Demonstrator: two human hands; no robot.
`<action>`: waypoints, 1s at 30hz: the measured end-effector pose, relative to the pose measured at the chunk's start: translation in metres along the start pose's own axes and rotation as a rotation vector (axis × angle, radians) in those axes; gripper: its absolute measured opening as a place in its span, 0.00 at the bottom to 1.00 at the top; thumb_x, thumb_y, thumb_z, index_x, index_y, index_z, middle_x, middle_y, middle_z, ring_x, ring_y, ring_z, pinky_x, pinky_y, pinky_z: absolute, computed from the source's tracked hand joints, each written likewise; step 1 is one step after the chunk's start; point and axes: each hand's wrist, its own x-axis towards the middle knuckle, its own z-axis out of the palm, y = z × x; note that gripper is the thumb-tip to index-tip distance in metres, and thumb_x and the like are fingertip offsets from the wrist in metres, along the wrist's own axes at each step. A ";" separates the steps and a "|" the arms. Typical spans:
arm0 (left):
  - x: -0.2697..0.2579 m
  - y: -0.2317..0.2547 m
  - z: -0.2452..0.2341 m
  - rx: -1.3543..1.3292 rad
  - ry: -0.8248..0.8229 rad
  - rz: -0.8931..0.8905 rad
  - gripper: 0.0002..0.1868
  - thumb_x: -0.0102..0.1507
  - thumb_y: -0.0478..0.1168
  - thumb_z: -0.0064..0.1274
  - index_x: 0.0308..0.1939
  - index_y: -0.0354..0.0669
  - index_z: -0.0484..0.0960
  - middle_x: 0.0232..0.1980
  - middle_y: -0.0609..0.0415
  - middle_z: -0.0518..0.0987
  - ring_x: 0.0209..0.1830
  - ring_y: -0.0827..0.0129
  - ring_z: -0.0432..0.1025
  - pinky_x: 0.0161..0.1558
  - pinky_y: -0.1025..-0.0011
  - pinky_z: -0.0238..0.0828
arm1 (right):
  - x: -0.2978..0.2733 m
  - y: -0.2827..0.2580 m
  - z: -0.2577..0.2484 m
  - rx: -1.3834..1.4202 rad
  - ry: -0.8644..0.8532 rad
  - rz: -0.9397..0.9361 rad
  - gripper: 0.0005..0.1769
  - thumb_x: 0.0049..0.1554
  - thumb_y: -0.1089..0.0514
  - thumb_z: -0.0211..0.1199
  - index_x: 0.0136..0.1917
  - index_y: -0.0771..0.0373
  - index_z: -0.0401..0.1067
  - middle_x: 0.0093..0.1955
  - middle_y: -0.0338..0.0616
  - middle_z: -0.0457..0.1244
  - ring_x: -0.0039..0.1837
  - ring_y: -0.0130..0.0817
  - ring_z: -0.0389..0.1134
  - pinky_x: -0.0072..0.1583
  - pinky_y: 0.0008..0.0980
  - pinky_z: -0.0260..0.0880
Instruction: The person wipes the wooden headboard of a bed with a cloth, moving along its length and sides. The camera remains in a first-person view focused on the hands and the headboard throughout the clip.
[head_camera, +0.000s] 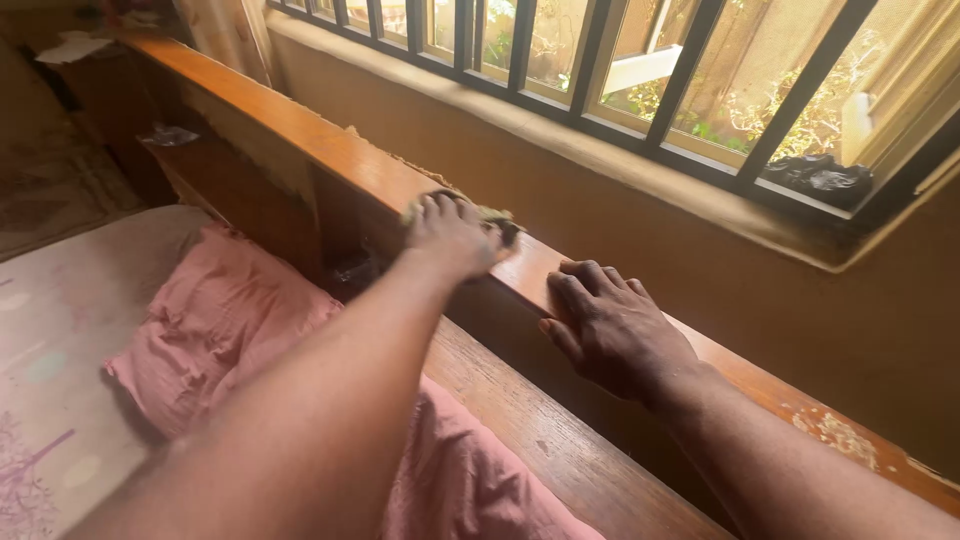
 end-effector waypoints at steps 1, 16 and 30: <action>-0.004 0.007 0.002 0.009 -0.008 0.040 0.45 0.70 0.66 0.26 0.78 0.32 0.53 0.79 0.29 0.52 0.82 0.35 0.41 0.79 0.45 0.35 | -0.001 0.000 -0.001 -0.002 -0.004 0.015 0.30 0.61 0.36 0.51 0.72 0.49 0.62 0.69 0.43 0.57 0.73 0.45 0.60 0.65 0.45 0.65; -0.034 0.046 -0.009 -0.085 -0.136 0.138 0.42 0.69 0.62 0.24 0.81 0.38 0.48 0.83 0.38 0.47 0.84 0.44 0.36 0.80 0.49 0.28 | 0.048 0.000 0.019 0.114 0.049 0.129 0.22 0.61 0.39 0.46 0.59 0.55 0.62 0.54 0.41 0.52 0.60 0.50 0.65 0.57 0.49 0.70; 0.056 -0.056 0.001 -0.047 0.010 0.063 0.45 0.66 0.66 0.27 0.78 0.37 0.56 0.79 0.36 0.56 0.82 0.42 0.45 0.78 0.48 0.40 | 0.081 -0.008 0.015 0.023 -0.091 0.149 0.34 0.51 0.30 0.61 0.65 0.42 0.62 0.60 0.37 0.53 0.69 0.43 0.57 0.65 0.44 0.64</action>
